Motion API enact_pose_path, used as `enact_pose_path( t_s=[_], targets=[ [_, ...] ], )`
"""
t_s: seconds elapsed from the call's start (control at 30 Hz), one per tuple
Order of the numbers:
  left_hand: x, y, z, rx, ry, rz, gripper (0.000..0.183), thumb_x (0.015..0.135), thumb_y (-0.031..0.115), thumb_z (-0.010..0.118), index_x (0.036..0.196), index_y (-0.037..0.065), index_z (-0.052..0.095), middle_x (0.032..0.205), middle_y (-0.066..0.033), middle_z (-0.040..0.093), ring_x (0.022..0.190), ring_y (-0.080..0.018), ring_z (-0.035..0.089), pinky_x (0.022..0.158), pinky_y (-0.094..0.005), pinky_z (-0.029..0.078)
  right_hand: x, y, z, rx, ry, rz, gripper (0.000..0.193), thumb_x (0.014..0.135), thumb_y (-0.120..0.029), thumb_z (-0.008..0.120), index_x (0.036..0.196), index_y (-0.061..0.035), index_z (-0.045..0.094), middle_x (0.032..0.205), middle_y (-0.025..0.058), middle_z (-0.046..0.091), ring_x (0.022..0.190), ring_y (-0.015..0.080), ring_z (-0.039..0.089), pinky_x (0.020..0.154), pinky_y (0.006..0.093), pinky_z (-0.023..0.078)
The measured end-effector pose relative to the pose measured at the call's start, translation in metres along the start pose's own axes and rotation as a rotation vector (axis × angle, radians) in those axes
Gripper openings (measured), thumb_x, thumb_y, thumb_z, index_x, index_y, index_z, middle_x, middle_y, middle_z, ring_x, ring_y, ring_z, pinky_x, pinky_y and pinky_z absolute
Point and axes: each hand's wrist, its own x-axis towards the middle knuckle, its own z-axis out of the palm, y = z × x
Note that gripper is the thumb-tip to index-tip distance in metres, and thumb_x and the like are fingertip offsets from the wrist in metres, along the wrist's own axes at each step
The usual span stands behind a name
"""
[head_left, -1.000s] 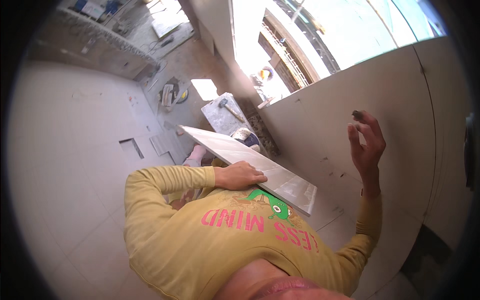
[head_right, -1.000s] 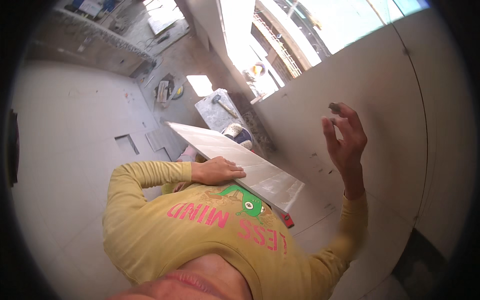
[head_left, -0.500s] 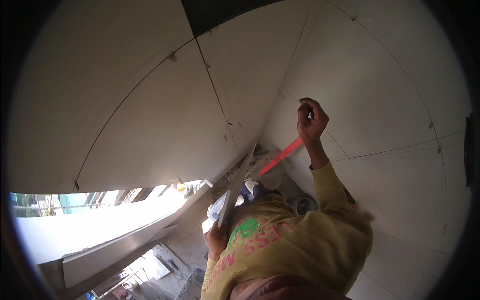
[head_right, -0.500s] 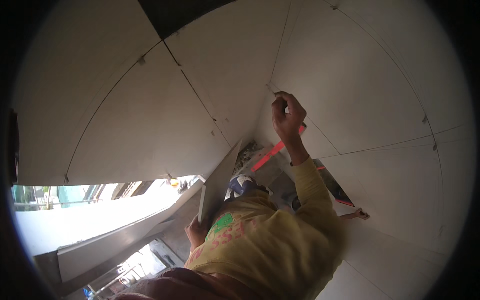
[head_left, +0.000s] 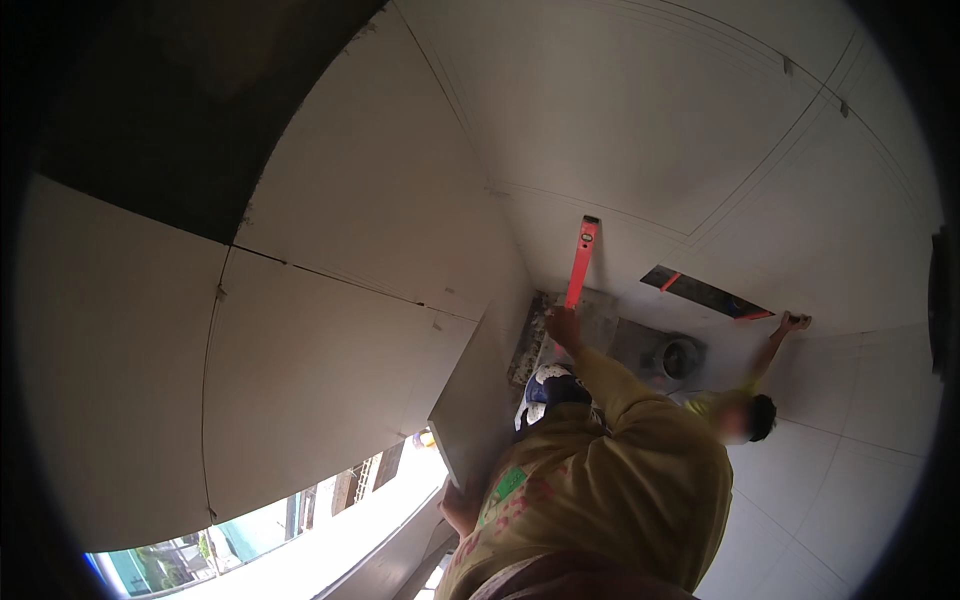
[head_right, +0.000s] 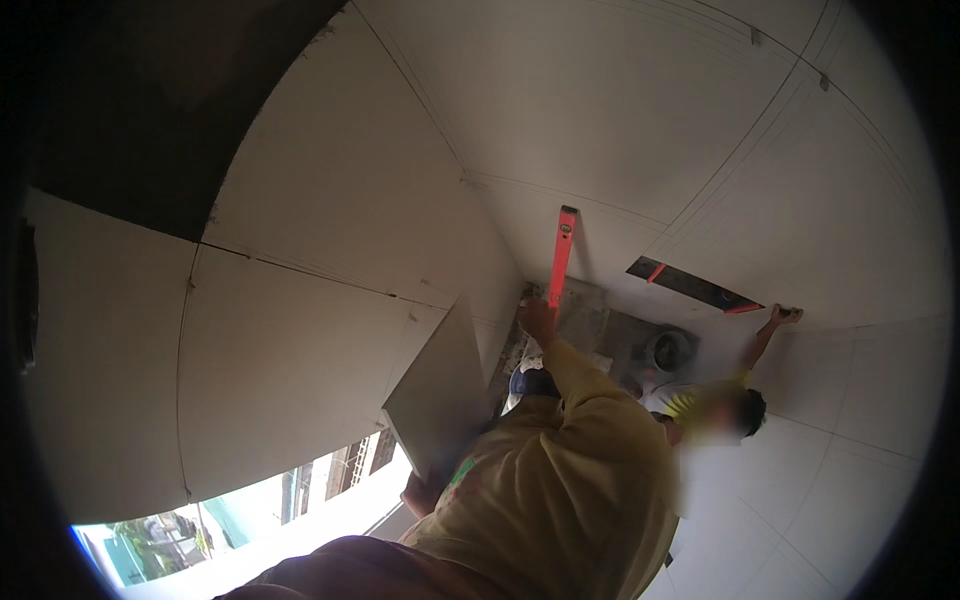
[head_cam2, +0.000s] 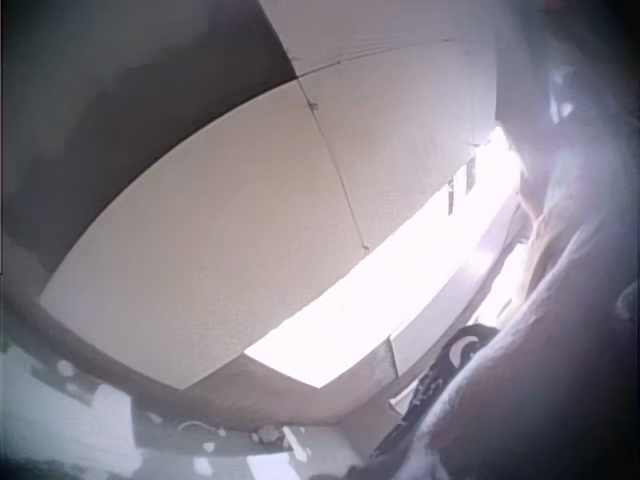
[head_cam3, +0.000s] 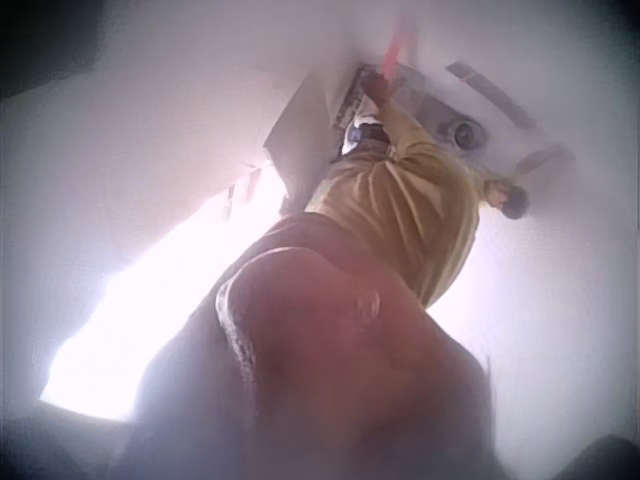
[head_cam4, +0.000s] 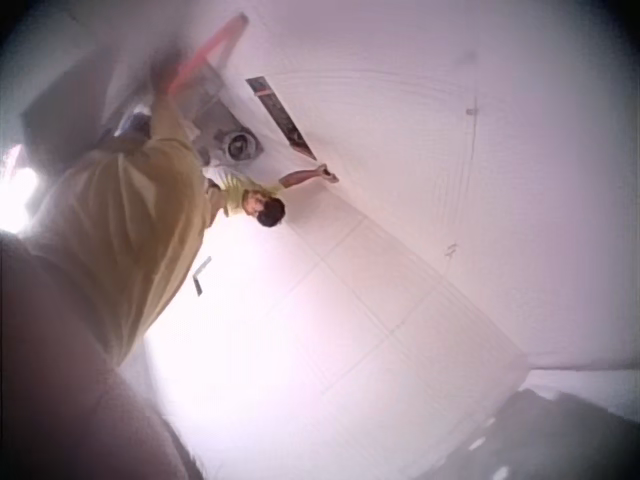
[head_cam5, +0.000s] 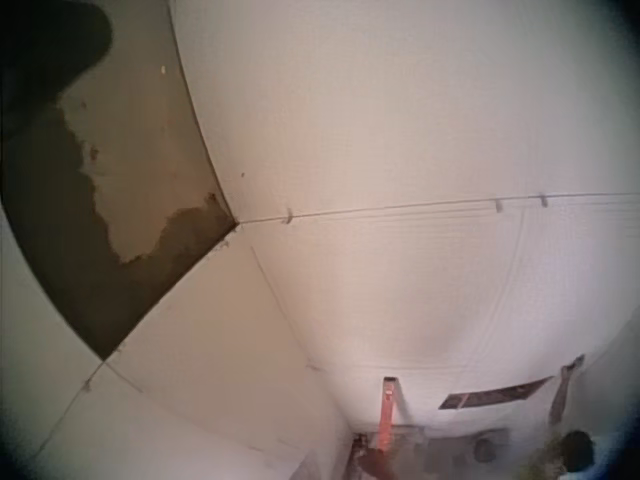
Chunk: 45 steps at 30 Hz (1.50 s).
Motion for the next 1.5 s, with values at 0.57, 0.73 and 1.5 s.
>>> enact_pose_path(
  t_s=[0.57,0.73,1.5],
  targets=[
    [0.041,0.05,0.014,-0.166,-0.186,0.009,0.026,0.092,0.012,0.073,0.104,-0.01,0.07,0.091,-0.0125,0.074,0.081,-0.0194,0.068,0.072,-0.0339,0.055,-0.11,0.133,0.084,0.213,-0.499,0.545,0.049,0.078,-0.026,0.066,0.122,-0.0049,0.069,0.132,0.0215,0.064,0.119,0.0398,0.064,0.098,0.0539,0.05],
    [0.04,0.067,0.011,-0.142,-0.189,0.014,0.027,0.092,0.013,0.073,0.102,-0.011,0.069,0.09,-0.0133,0.073,0.078,-0.0202,0.068,0.067,-0.0347,0.057,-0.15,0.185,0.09,0.251,-0.432,0.596,0.059,0.079,-0.05,0.067,0.115,-0.0031,0.072,0.118,0.0206,0.071,0.108,0.0385,0.068,0.094,0.0461,0.054],
    [0.035,0.038,0.01,0.273,-0.205,0.224,0.028,0.09,0.03,0.074,0.1,0.004,0.074,0.072,-0.0148,0.07,0.057,-0.0236,0.067,0.055,-0.0356,0.051,-0.242,0.223,0.064,0.917,-0.619,0.821,0.054,0.093,-0.047,0.063,0.136,-0.0153,0.06,0.121,0.0127,0.067,0.105,0.0306,0.064,0.083,0.0458,0.052]
  ],
)
